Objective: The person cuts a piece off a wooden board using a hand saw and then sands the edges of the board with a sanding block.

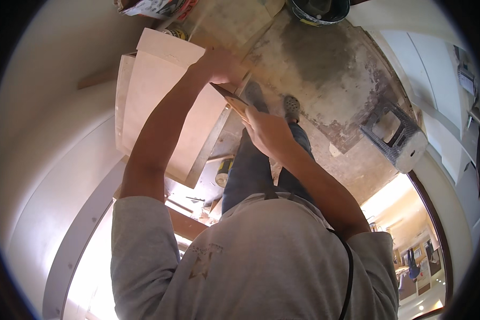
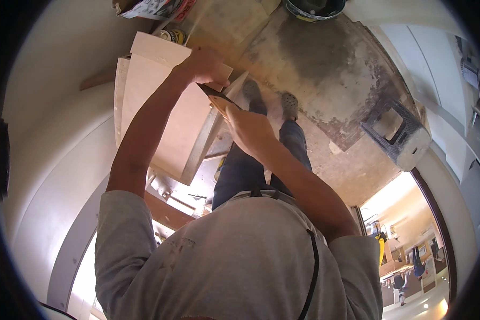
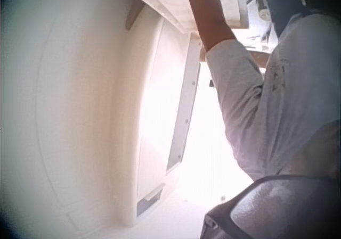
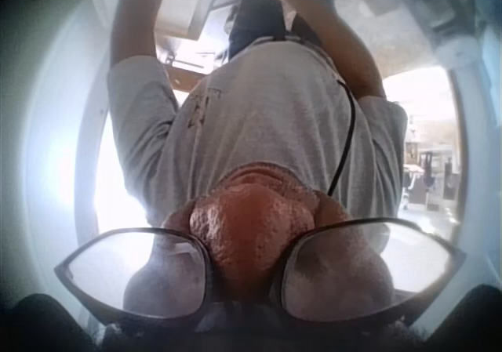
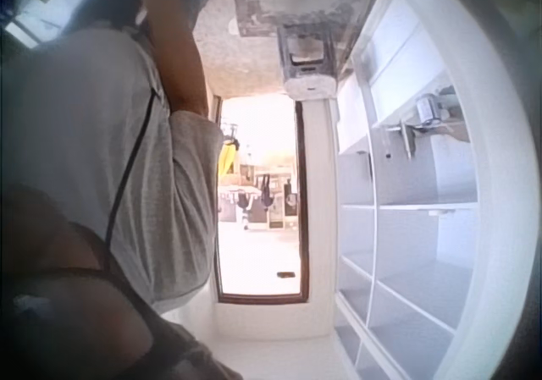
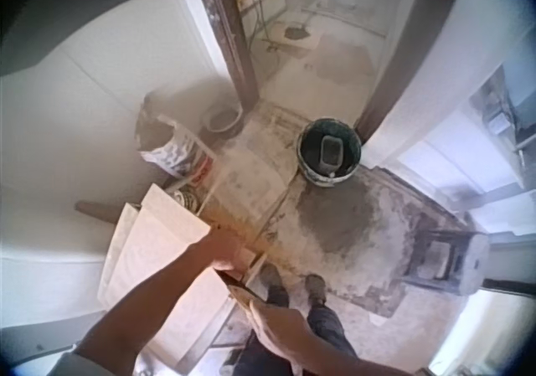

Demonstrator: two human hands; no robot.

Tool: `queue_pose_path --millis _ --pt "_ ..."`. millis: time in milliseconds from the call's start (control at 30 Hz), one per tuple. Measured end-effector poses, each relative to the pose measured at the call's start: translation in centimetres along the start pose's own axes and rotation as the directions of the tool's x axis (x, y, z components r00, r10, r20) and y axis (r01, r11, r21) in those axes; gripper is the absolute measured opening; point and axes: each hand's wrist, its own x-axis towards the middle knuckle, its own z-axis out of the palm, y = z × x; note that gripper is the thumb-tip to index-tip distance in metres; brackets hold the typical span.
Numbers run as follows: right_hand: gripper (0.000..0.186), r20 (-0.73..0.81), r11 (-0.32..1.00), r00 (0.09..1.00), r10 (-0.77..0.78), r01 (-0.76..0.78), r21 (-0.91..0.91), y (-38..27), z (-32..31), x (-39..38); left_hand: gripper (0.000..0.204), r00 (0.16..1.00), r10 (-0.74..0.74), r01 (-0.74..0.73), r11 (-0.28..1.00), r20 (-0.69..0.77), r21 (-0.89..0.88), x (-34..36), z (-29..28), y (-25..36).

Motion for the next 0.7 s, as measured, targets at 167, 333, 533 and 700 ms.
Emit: queue_pose_path --millis 167,333,533,700 --pt "0.022 0.198 0.982 0.963 0.182 -0.187 0.005 0.4 -5.2 -5.9 0.079 1.0 0.009 -0.008 1.0 0.027 -0.027 -0.4 0.3 -0.3" --pt "0.027 0.204 0.969 0.947 0.248 -0.244 -0.044 2.0 -8.0 -13.6 0.081 1.0 0.004 -0.003 0.999 0.026 -0.048 -0.6 0.2 -0.2" --pt "0.027 0.221 0.962 0.936 0.273 -0.267 -0.058 3.1 -5.3 -9.9 0.084 0.995 -0.01 0.015 0.999 0.104 -0.046 -0.7 0.6 -0.2" --pt "0.018 0.067 0.999 0.997 0.028 -0.025 -0.041 4.1 1.7 2.2 0.081 0.99 0.123 -0.11 0.979 0.065 -0.173 -1.8 0.6 1.7"
